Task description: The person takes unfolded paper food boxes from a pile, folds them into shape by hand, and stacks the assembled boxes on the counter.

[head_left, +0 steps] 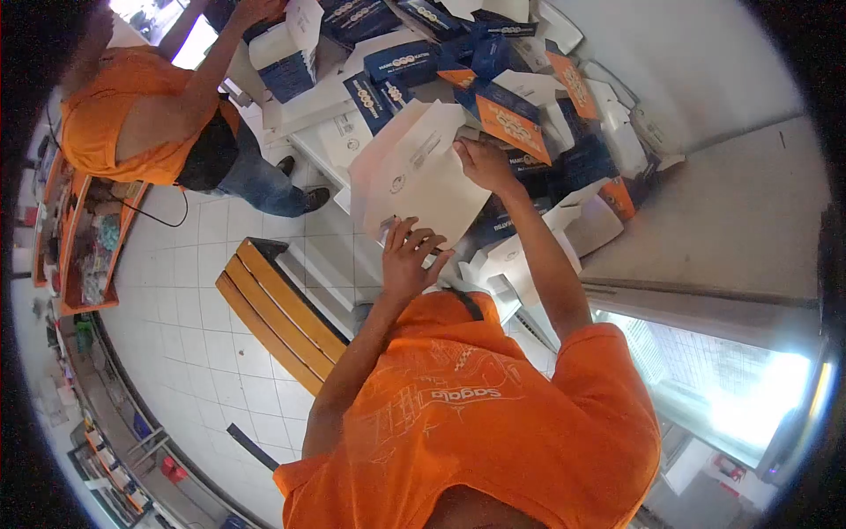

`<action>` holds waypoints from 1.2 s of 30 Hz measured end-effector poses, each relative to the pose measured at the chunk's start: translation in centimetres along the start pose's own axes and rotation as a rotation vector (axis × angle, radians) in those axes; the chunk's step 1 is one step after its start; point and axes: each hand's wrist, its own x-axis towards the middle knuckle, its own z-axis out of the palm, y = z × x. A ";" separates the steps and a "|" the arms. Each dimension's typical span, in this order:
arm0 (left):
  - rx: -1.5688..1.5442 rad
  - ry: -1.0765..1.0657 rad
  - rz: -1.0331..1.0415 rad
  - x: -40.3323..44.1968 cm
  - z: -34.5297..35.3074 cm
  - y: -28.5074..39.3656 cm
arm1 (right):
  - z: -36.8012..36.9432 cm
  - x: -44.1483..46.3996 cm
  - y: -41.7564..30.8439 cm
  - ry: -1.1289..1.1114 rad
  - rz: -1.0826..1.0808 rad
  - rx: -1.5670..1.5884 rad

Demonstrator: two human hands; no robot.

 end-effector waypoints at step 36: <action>0.206 0.234 0.028 -1.9 0.1 -0.6 | -4.7 0.8 -2.3 -0.275 0.092 0.002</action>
